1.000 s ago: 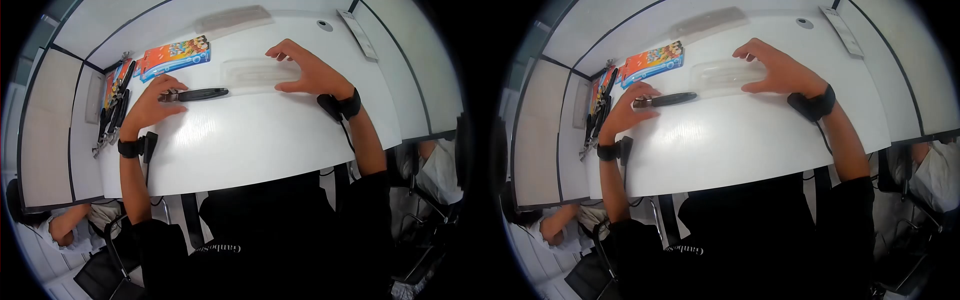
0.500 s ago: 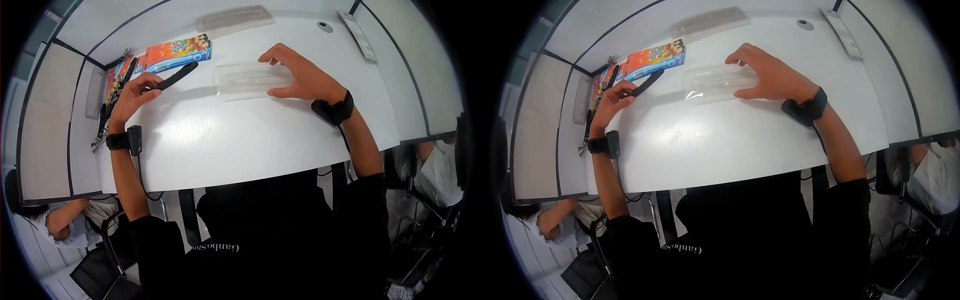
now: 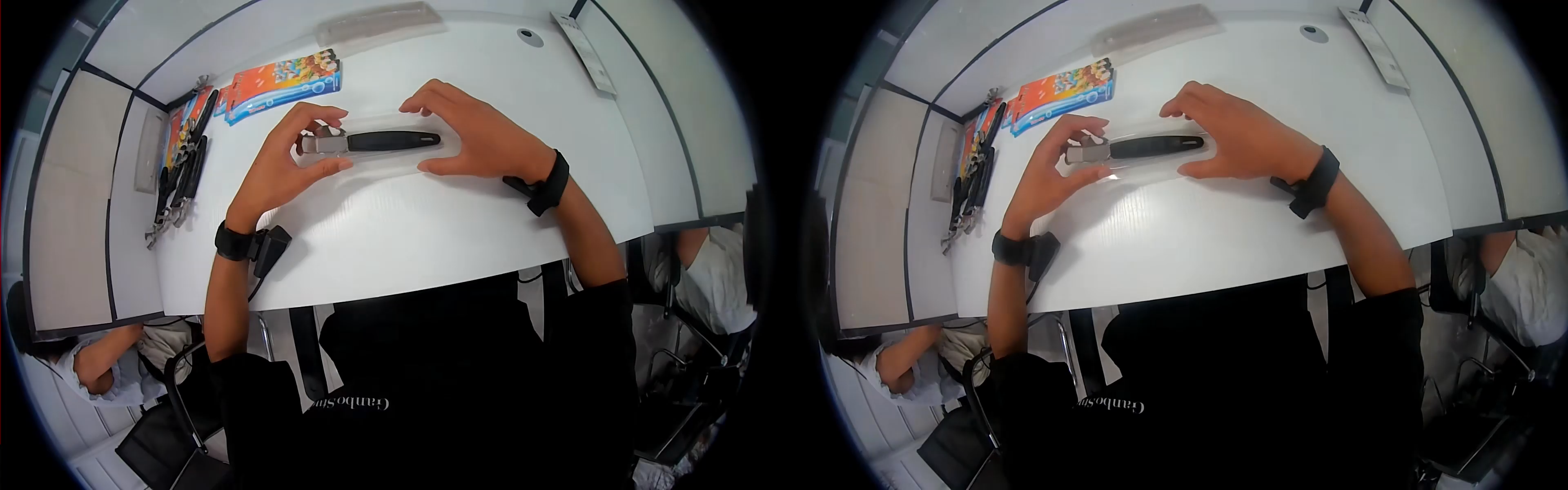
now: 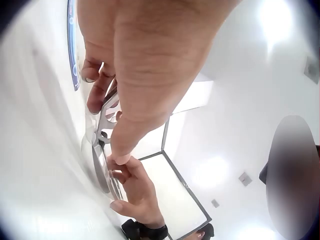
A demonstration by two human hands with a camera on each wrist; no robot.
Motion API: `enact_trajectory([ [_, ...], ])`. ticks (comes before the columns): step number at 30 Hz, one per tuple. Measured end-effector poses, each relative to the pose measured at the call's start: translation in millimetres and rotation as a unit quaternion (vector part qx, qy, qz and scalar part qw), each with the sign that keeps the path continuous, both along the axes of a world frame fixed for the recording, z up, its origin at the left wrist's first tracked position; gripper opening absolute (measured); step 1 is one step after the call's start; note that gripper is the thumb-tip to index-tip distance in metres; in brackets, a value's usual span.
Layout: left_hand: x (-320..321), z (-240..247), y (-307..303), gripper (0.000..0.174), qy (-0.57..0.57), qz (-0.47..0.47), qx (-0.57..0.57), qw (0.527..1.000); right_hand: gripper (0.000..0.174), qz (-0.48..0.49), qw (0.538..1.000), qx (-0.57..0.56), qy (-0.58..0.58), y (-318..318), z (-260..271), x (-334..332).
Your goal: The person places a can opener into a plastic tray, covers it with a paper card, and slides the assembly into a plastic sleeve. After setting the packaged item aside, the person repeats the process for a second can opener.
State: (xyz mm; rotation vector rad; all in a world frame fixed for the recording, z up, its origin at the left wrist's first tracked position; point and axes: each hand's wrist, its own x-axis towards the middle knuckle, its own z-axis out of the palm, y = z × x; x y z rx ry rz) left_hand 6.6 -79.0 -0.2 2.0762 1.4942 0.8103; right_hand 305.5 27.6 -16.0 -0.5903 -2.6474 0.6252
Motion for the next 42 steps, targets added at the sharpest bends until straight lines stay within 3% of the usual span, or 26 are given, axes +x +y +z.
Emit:
enact_trajectory([
  [7, -15, -15, 7, 0.059, -0.047, -0.021, 0.034, 0.998, 0.068, 0.003, 1.0, -0.015, 0.006, 1, 1, 0],
  [13, -27, -18, 8, 0.046, -0.065, 0.0, -0.089, 0.994, 0.068, 0.005, 1.0, -0.026, 0.0, 1, 0, 2],
  [16, -31, -17, 7, 0.039, -0.092, -0.018, -0.092, 0.991, 0.068, 0.007, 0.999, -0.031, 0.001, 1, -1, 3],
  [19, -30, -14, 8, 0.037, -0.164, 0.006, -0.13, 0.978, 0.069, -0.002, 0.999, -0.036, -0.015, -1, 2, 3],
  [25, -28, -22, 9, 0.035, -0.185, -0.012, -0.133, 0.974, 0.069, -0.003, 0.999, -0.038, -0.018, -2, 1, 2],
  [34, -16, -16, 6, 0.034, -0.125, -0.014, -0.141, 0.982, 0.071, 0.004, 0.999, -0.041, -0.02, -7, 3, -2],
  [42, -17, -25, 8, 0.033, -0.224, -0.004, -0.16, 0.961, 0.076, -0.009, 0.999, -0.035, -0.002, -6, 3, -1],
])
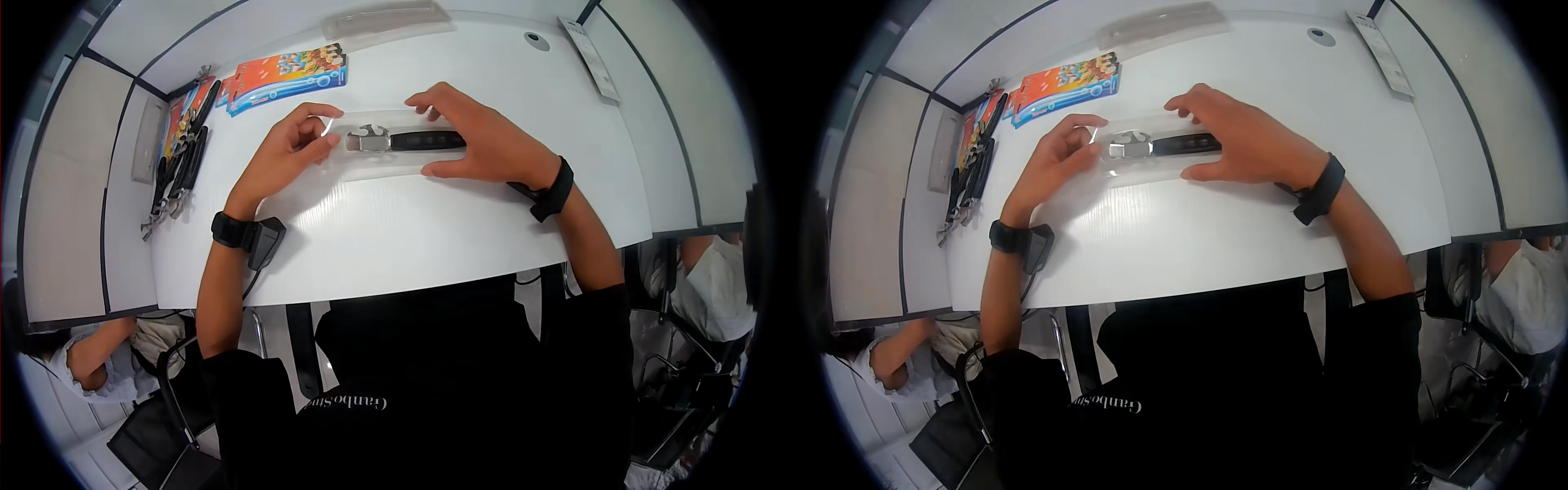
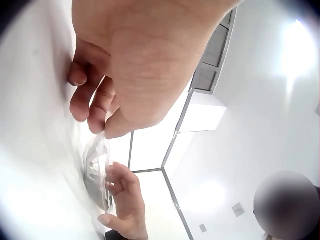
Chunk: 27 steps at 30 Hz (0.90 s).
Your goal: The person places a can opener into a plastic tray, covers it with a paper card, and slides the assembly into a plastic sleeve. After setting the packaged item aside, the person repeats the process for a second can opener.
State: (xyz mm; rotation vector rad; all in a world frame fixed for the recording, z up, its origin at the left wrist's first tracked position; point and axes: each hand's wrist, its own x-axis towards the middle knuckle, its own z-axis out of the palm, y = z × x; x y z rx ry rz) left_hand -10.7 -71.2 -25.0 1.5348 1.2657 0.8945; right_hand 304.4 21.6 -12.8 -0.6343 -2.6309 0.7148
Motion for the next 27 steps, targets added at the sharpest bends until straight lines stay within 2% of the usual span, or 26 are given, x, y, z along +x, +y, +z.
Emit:
enact_trajectory([
  [2, -2, -2, 1, 0.032, 0.009, 0.008, 0.012, 1.0, 0.076, -0.003, 1.0, 0.008, 0.017, 3, 2, 4],
  [5, -10, -4, 3, 0.029, 0.019, 0.023, 0.036, 0.999, 0.074, -0.065, 0.998, 0.012, 0.012, 24, -7, 18],
  [6, -12, -4, 4, 0.028, 0.023, 0.036, 0.035, 0.998, 0.063, -0.095, 0.995, -0.021, 0.004, 29, -5, 23],
  [9, -15, 0, 4, 0.023, 0.026, 0.09, 0.004, 0.996, 0.049, -0.087, 0.982, -0.141, -0.086, 46, 6, 35],
  [10, -14, 1, 4, 0.022, 0.025, 0.11, -0.012, 0.994, 0.037, -0.079, 0.985, -0.143, -0.052, 49, 2, 35],
  [13, -12, 2, 4, 0.02, -0.044, 0.137, -0.029, 0.989, 0.032, -0.087, 0.958, -0.273, -0.027, 48, 0, 30],
  [17, -15, -3, 9, 0.018, -0.091, 0.143, -0.053, 0.984, 0.031, -0.12, 0.933, -0.34, 0.014, 40, 7, 19],
  [22, -12, -6, 13, 0.014, -0.148, 0.164, -0.061, 0.973, 0.035, -0.099, 0.909, -0.397, 0.074, 56, 4, 14],
  [25, 0, -6, 18, 0.013, -0.179, 0.146, -0.077, 0.97, 0.04, -0.073, 0.868, -0.484, 0.085, 71, 2, 18],
  [27, 2, -1, 23, 0.016, -0.164, 0.164, -0.084, 0.969, 0.037, -0.078, 0.841, -0.523, 0.118, 76, -2, 19],
])
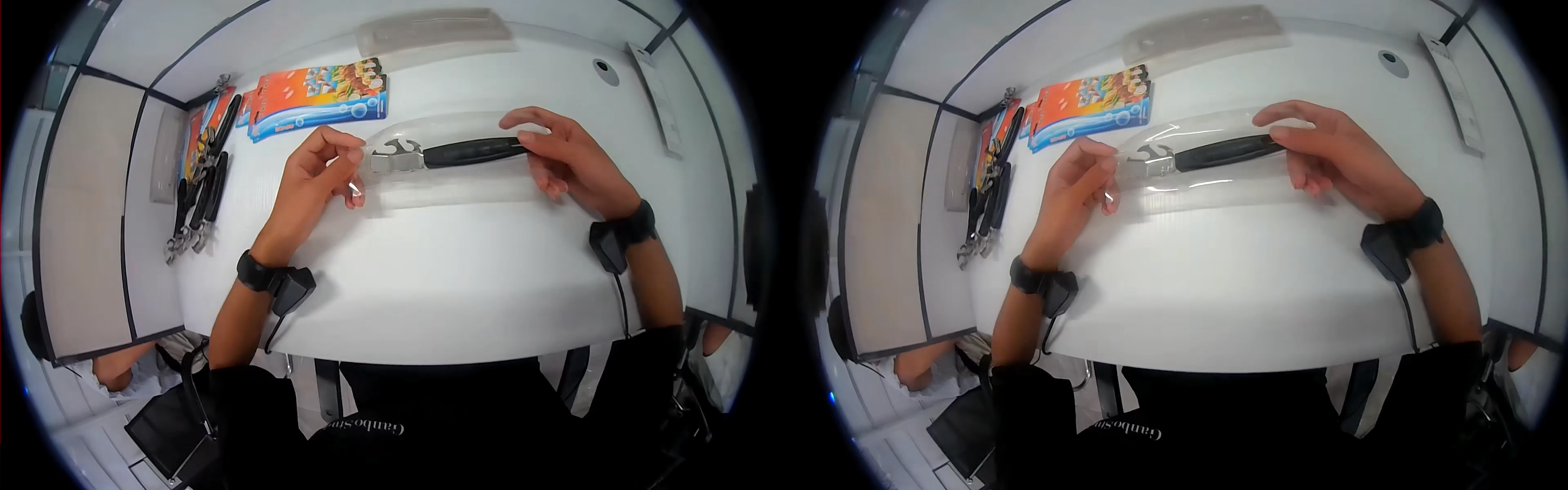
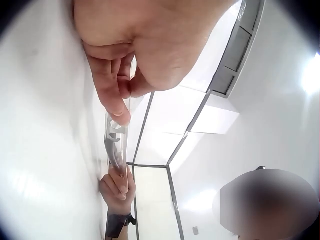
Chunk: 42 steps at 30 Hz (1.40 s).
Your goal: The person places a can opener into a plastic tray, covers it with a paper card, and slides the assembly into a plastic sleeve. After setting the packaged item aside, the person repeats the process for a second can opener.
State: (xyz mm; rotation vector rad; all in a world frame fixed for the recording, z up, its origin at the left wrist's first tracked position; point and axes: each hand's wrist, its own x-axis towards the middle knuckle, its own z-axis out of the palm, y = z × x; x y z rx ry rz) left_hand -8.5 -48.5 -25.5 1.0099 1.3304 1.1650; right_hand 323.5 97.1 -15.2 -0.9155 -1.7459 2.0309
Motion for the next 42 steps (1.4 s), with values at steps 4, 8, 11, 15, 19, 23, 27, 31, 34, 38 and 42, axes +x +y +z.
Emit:
enact_trajectory([
  [4, -16, 0, 22, 0.021, 0.07, -0.02, 0.057, 0.996, 0.033, -0.008, 0.999, -0.038, 0.035, 6, -6, 6],
  [8, -41, 11, 52, 0.022, 0.177, 0.004, 0.133, 0.975, 0.031, -0.021, 0.995, -0.076, 0.059, 10, -10, 12],
  [11, -64, 17, 66, 0.029, 0.383, -0.011, 0.161, 0.91, 0.03, -0.043, 0.991, -0.111, 0.068, 10, -7, 12],
  [15, -71, 18, 62, 0.048, 0.549, -0.076, 0.187, 0.811, 0.028, -0.033, 0.995, -0.08, 0.04, 8, -6, 11],
  [19, -82, 9, 61, 0.058, 0.469, -0.071, 0.115, 0.873, 0.032, -0.01, 0.999, -0.039, 0.007, 8, -5, 10],
  [23, -84, 9, 65, 0.059, 0.539, -0.087, 0.168, 0.821, 0.035, -0.001, 0.999, -0.041, 0.001, 10, -10, 12],
  [27, -92, 7, 65, 0.06, 0.545, -0.085, 0.167, 0.817, 0.036, -0.01, 0.999, -0.048, 0.02, 10, -14, 13],
  [31, -87, 12, 62, 0.065, 0.54, -0.031, 0.153, 0.827, 0.037, -0.01, 0.998, -0.038, 0.048, 10, -20, 15],
  [34, -86, 14, 60, 0.069, 0.581, 0.011, 0.176, 0.795, 0.038, -0.002, 0.997, -0.037, 0.062, 12, -22, 15],
  [38, -88, 26, 54, 0.068, 0.59, 0.009, 0.19, 0.784, 0.039, -0.003, 0.997, -0.039, 0.066, 12, -21, 15],
  [42, -72, 61, 42, 0.058, 0.627, 0.023, 0.055, 0.777, 0.04, 0.0, 0.997, -0.042, 0.07, 12, -22, 15],
])
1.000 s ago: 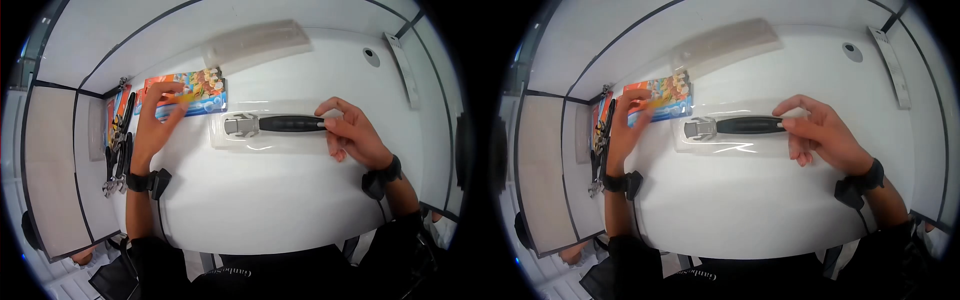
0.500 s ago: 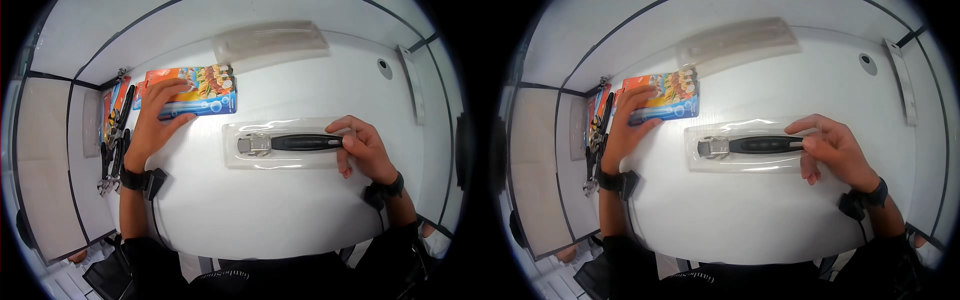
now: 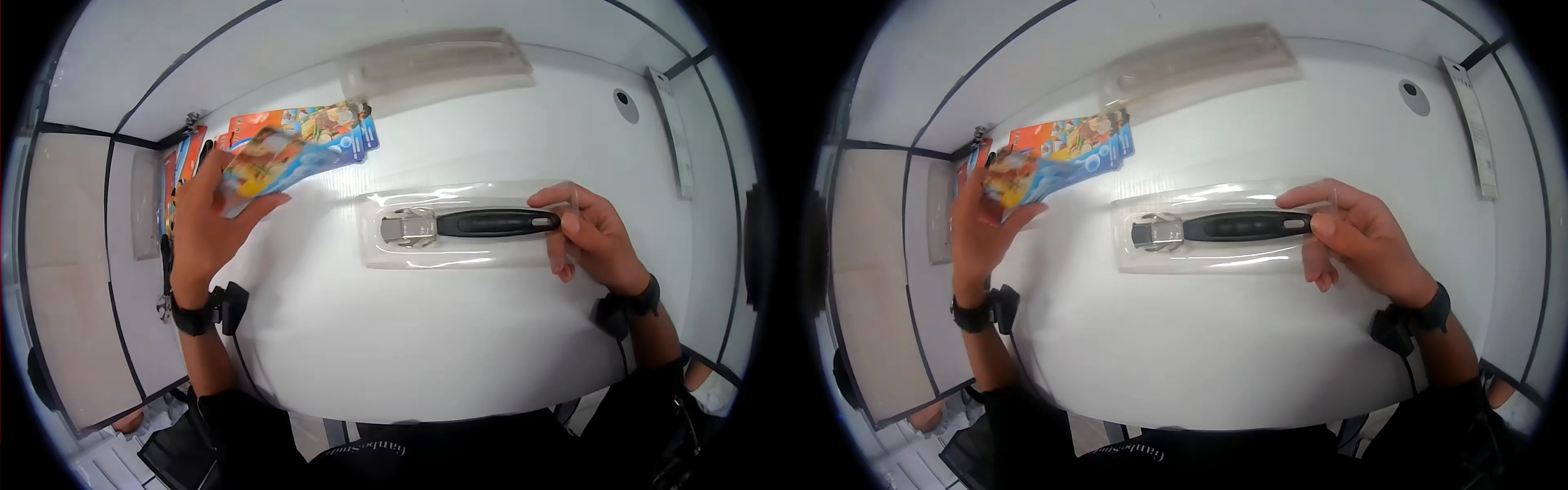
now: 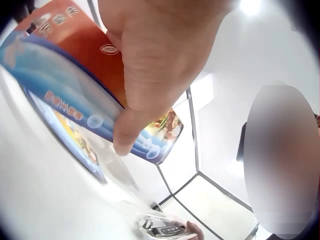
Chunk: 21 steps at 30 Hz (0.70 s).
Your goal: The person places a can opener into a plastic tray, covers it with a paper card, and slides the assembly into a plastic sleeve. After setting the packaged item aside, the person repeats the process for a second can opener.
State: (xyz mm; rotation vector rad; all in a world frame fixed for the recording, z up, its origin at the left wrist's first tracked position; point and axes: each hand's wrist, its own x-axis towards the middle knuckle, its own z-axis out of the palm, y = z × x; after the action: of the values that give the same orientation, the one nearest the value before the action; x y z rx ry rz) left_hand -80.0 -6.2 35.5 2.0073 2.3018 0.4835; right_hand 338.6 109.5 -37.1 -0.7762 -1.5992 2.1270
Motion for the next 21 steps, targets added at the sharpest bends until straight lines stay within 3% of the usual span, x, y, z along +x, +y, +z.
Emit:
enact_trajectory([
  [1, 5, 7, -5, 0.056, 0.028, 0.052, -0.059, 0.997, 0.04, 0.001, 1.0, 0.0, 0.002, 0, -1, 0],
  [5, -6, 4, -15, 0.043, 0.002, -0.146, 0.035, 0.989, 0.04, 0.006, 1.0, 0.003, 0.011, 2, -2, 1],
  [8, 6, 8, -6, 0.045, -0.082, -0.224, -0.017, 0.971, 0.041, 0.006, 1.0, 0.009, 0.014, 2, -4, 2],
  [9, 9, 10, -8, 0.056, -0.06, -0.234, -0.029, 0.97, 0.041, 0.005, 1.0, 0.013, 0.015, 2, -4, 2],
  [13, 15, 7, -11, 0.072, -0.104, -0.254, -0.102, 0.956, 0.041, -0.012, 1.0, 0.009, 0.004, 0, -3, 2],
  [17, 26, 1, -14, 0.071, -0.084, -0.24, -0.159, 0.954, 0.041, -0.018, 1.0, -0.003, 0.011, 1, -4, 3],
  [21, 24, -12, -14, 0.071, -0.079, -0.244, -0.14, 0.956, 0.042, -0.024, 1.0, -0.008, 0.009, 1, -4, 3],
])
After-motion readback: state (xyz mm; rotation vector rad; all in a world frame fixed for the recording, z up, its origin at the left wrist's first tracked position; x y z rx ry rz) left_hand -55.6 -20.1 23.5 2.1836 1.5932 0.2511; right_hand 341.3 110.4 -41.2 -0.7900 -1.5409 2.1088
